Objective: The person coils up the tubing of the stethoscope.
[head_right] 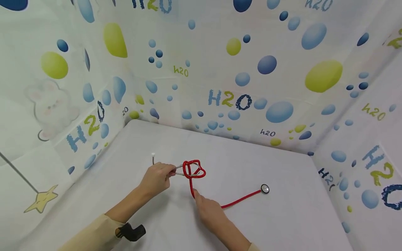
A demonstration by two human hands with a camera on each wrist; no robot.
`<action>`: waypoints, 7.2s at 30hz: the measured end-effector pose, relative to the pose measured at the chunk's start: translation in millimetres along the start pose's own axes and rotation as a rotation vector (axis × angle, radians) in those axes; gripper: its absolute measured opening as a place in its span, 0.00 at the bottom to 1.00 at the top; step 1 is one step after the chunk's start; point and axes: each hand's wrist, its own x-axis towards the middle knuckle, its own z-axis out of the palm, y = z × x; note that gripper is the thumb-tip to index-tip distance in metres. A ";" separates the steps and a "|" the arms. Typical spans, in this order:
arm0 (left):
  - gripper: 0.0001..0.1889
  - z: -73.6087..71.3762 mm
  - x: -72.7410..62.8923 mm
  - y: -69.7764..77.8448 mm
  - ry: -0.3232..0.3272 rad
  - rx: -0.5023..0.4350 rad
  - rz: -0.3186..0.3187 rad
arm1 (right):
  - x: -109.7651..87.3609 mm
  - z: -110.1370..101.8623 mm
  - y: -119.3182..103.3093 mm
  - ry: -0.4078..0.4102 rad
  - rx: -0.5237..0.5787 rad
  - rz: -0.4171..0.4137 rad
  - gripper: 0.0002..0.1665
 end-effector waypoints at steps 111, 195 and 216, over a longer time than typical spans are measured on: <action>0.07 -53.9 20.0 7.1 0.025 -0.100 -0.295 | 3.4 -62.6 28.1 0.242 0.181 -0.174 0.25; 0.05 17.2 -0.2 43.6 -0.341 0.122 0.035 | 90.7 -74.9 45.6 -0.066 0.908 0.365 0.44; 0.08 -7.3 0.8 41.3 -0.178 -0.035 -0.002 | 84.6 -99.9 83.5 -0.390 0.755 0.122 0.15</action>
